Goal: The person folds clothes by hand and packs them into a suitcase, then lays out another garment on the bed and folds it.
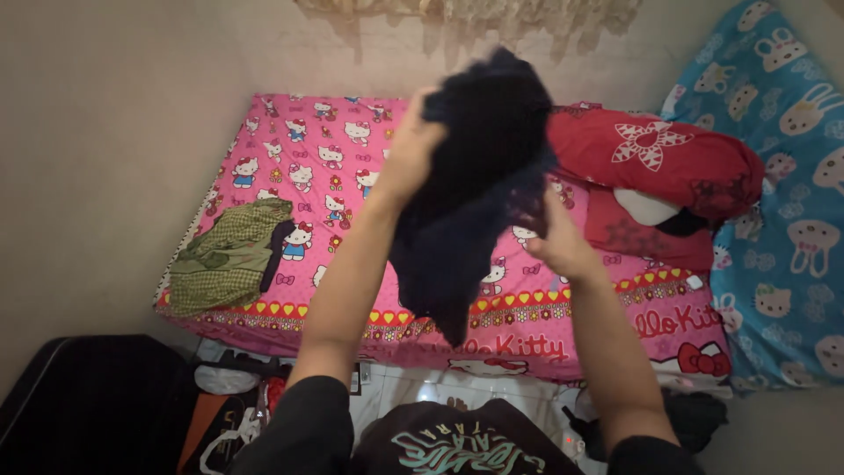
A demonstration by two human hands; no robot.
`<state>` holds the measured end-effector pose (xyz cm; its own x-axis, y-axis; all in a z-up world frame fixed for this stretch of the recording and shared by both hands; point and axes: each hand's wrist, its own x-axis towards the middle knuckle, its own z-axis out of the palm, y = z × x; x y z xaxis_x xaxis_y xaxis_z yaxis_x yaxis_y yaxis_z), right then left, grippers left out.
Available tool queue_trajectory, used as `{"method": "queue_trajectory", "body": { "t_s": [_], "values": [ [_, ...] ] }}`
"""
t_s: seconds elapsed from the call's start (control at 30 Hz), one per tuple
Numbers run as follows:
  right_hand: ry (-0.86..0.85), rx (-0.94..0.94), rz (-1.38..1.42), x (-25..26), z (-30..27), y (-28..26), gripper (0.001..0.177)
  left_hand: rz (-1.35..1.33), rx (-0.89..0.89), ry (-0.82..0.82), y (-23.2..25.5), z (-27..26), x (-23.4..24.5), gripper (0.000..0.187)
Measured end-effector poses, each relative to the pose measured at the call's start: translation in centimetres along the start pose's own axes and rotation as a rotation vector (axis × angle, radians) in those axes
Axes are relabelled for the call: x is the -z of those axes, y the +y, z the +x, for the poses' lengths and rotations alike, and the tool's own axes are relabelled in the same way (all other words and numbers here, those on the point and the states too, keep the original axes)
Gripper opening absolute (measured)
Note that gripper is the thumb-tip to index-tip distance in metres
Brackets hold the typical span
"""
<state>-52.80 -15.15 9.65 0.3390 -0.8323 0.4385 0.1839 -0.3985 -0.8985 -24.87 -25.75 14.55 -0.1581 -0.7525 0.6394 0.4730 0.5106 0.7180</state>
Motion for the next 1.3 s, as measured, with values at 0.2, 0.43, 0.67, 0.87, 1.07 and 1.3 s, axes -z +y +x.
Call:
{"method": "queue_trajectory", "body": {
  "t_s": [0.2,0.43,0.67,0.87,1.07,1.3],
  "values": [
    [0.271,0.076,-0.249,-4.2,4.4,0.2,0.050,0.656,-0.029,-0.170,8.1,1.2,-3.6,0.035],
    [0.439,0.094,-0.128,-3.3,6.3,-1.5,0.022,1.229,-0.183,-0.069,9.4,2.3,2.2,0.041],
    [0.391,0.248,-0.599,-0.9,9.6,-2.0,0.012,0.783,0.201,-0.141,8.9,3.7,5.0,0.051],
    [0.394,-0.502,-1.276,10.8,8.3,4.9,0.064,0.072,0.172,-0.029,6.3,6.9,7.9,0.038],
    [0.216,-0.326,-1.025,0.1,6.2,2.3,0.061,0.075,0.089,0.310,6.0,8.3,7.6,0.043],
    [-0.088,-0.359,-0.394,-4.8,8.5,9.0,0.066,-0.195,0.113,0.209,5.0,8.0,6.6,0.039]
  ]
}}
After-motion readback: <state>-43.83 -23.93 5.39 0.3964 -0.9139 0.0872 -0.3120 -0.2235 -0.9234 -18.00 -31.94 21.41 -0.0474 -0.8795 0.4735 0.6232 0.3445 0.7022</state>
